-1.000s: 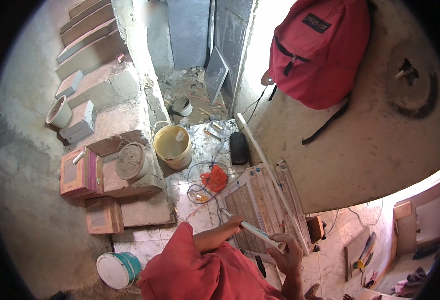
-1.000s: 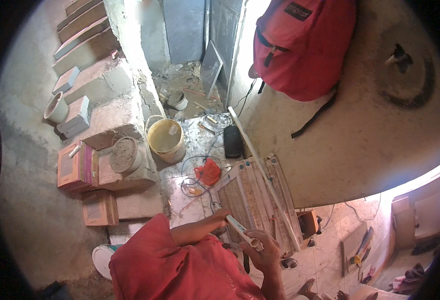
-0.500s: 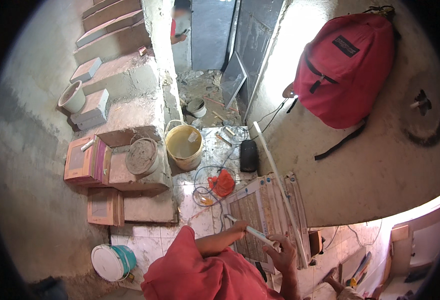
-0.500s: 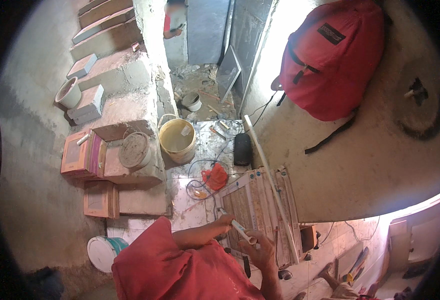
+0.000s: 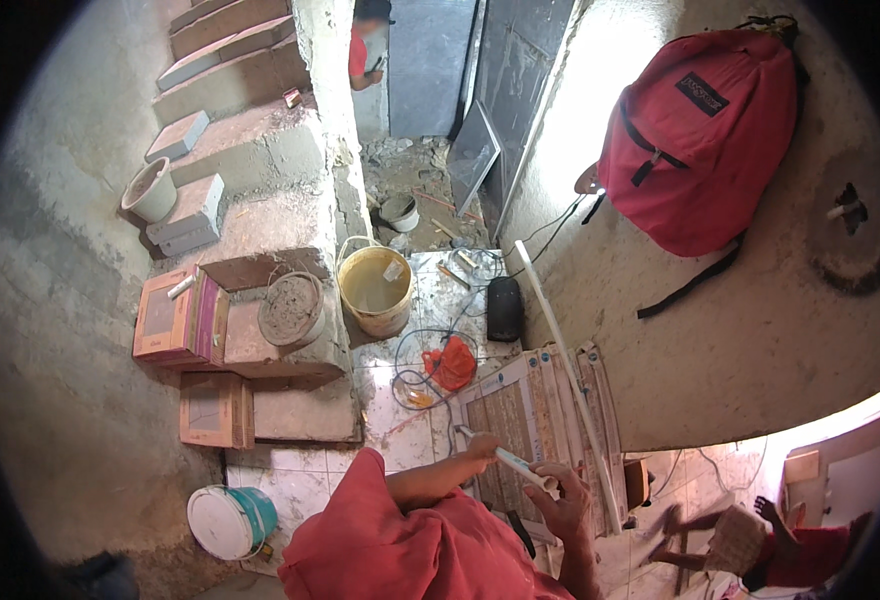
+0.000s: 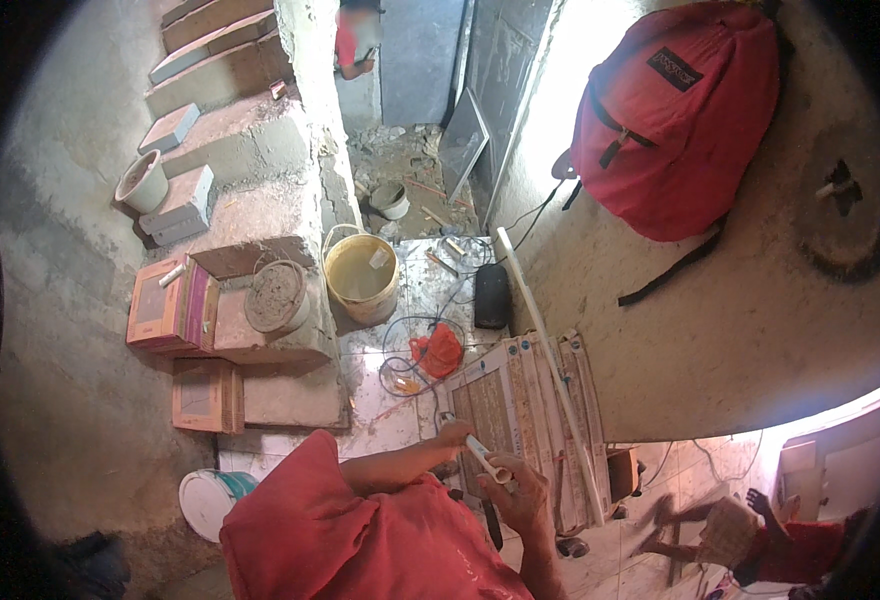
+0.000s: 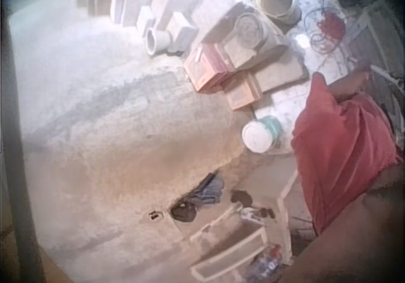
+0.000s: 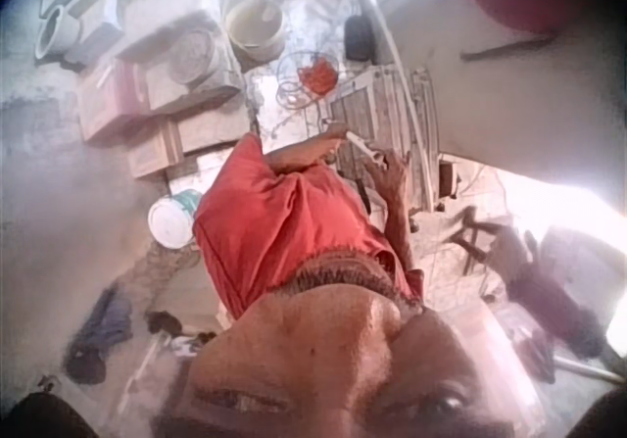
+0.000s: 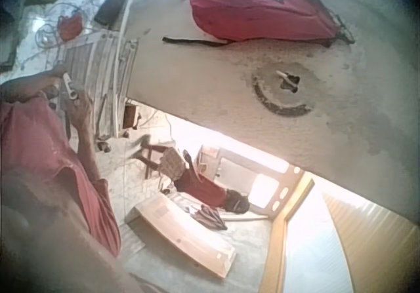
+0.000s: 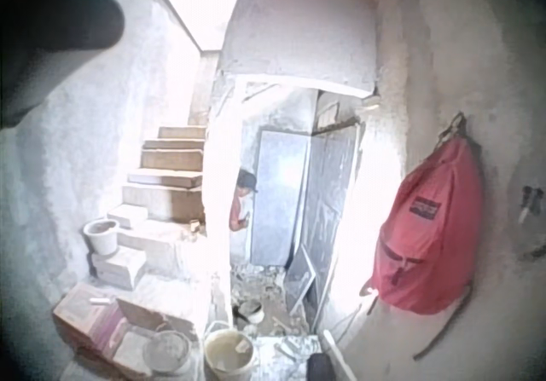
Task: The person organizes several plastic pipes, applies an adhesive to a connector, and then fits a pipe into a pre-existing wall opening using a hammer to secure it.
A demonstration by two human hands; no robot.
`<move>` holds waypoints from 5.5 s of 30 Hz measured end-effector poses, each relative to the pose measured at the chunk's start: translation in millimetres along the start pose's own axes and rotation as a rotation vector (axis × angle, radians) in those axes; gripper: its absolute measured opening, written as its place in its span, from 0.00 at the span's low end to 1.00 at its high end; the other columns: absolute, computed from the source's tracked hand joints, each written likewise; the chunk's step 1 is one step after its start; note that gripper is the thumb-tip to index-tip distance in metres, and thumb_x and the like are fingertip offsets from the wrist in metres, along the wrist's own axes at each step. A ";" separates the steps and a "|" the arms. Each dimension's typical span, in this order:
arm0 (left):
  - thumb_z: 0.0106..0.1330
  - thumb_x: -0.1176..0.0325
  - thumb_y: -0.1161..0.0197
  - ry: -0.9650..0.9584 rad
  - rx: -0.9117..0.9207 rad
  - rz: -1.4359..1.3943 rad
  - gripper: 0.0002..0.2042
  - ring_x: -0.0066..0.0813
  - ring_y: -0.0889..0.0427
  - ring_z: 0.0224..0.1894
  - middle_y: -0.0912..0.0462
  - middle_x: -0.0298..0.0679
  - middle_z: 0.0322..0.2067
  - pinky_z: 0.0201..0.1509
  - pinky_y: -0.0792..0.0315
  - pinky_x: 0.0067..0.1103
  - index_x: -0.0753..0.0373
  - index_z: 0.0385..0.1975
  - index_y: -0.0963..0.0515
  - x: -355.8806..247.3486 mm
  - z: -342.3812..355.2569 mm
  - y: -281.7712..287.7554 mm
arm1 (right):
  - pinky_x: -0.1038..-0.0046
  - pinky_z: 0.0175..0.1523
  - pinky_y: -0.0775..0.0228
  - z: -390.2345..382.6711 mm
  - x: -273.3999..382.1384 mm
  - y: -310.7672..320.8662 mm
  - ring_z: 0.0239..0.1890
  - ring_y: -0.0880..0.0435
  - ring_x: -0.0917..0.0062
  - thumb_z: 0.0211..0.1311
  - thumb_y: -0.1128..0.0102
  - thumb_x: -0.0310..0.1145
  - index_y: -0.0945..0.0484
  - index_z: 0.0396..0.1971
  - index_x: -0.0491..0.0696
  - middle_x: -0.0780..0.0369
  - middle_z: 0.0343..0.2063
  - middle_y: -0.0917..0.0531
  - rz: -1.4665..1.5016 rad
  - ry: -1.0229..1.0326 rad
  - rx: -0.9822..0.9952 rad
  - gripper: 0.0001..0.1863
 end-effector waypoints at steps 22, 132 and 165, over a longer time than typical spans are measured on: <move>0.49 0.67 0.40 0.370 -0.083 -0.700 0.06 0.22 0.31 0.18 0.29 0.32 0.15 0.20 0.38 0.22 0.61 0.17 0.26 -65.3 -17.9 -6.7 | 0.72 0.37 0.27 -1.0 -15.5 7.1 0.33 0.17 0.72 0.49 0.30 0.36 0.23 0.39 0.45 0.56 0.35 0.17 -0.034 -0.091 -0.027 0.18; 0.53 0.64 0.36 -0.599 0.367 0.083 0.12 0.46 0.20 0.38 0.19 0.44 0.34 0.40 0.28 0.33 0.62 0.35 0.23 -230.5 -208.6 75.6 | 0.72 0.39 0.27 -74.3 79.7 -136.1 0.32 0.18 0.71 0.52 0.38 0.24 0.26 0.29 0.44 0.58 0.29 0.18 -0.009 0.111 0.030 0.06; 0.58 0.67 0.39 -0.458 0.439 -0.247 0.04 0.27 0.21 0.31 0.21 0.33 0.26 0.33 0.30 0.23 0.57 0.25 0.24 -246.6 -223.5 91.4 | 0.73 0.37 0.27 -73.0 78.8 -151.0 0.30 0.18 0.75 0.52 0.36 0.27 0.24 0.28 0.44 0.59 0.27 0.18 0.010 0.095 0.045 0.06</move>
Point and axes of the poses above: each hand's wrist, its own z-axis towards the middle knuckle, its own y-axis out of the back of the hand, x = y × z, the point moved 10 cm from there along z, towards the middle knuckle
